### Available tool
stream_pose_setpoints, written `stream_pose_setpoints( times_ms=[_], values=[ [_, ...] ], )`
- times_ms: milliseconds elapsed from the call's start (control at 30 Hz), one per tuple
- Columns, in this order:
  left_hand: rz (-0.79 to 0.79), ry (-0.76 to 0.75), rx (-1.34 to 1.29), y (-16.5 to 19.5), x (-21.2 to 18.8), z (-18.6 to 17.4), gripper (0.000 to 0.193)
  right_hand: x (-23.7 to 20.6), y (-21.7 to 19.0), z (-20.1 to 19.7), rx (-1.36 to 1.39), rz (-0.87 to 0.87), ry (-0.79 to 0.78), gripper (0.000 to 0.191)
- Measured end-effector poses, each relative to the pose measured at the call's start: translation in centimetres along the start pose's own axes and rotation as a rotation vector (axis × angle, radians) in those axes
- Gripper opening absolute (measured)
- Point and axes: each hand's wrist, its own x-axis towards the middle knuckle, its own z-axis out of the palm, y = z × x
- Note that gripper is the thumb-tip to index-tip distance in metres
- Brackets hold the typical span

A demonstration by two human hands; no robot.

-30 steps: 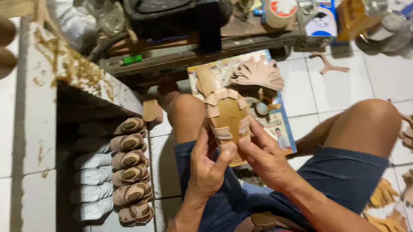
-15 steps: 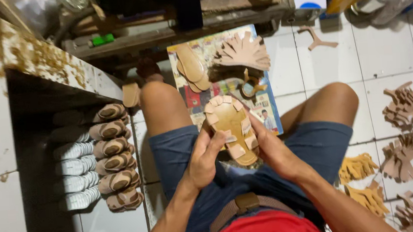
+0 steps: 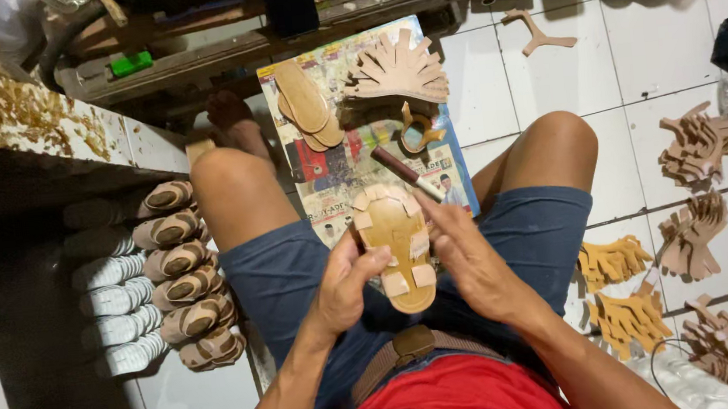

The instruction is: The person sits on the floor assembling a leather sandal on a wooden last. They sand the sole and edges with a sanding block, fit and press leather straps onto the last, pick up additional leather pieces from the floor, and place the assembled sandal with a row of finished sandals.

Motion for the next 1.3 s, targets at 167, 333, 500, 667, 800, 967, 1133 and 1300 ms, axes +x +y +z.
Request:
stream_pose_setpoints(
  times_ms=[167, 333, 500, 667, 800, 967, 1133, 1300],
  values=[
    [0.085, -0.021, 0.088, -1.4, -1.4, 1.5, 0.051, 0.0, 0.4, 0.0, 0.316, -0.143, -0.056, 0.07],
    [0.054, 0.045, -0.004, -1.7, -2.6, 4.1, 0.054, -0.9, 1.3, 1.7, 0.682, 0.147, 0.003, 0.062],
    [-0.08, -0.013, 0.012, 0.3, -3.8, 4.6, 0.053, -3.0, 1.7, 2.4, 0.518, 0.034, 0.075, 0.049],
    [-0.025, 0.013, 0.258, 1.7, -4.3, 4.9, 0.045, -4.2, 0.3, 1.5, 0.656, 0.064, -0.021, 0.049],
    [-0.003, 0.007, 0.269, 2.5, -4.0, 5.9, 0.042, -4.7, -0.9, 0.8, 0.573, 0.04, -0.063, 0.053],
    [-0.086, -0.026, 0.412, 4.1, -4.0, 5.8, 0.034, -4.8, -1.3, -0.3, 0.413, -0.143, -0.038, 0.045],
    [0.072, 0.004, 0.414, 4.2, -4.2, 6.5, 0.031, -5.1, -2.2, -1.8, 0.399, -0.181, -0.137, 0.041],
    [0.03, 0.127, 0.58, 4.1, -5.0, 8.7, 0.025, -5.5, -3.4, -1.7, 0.235, -0.175, -0.084, 0.024]
  ],
)
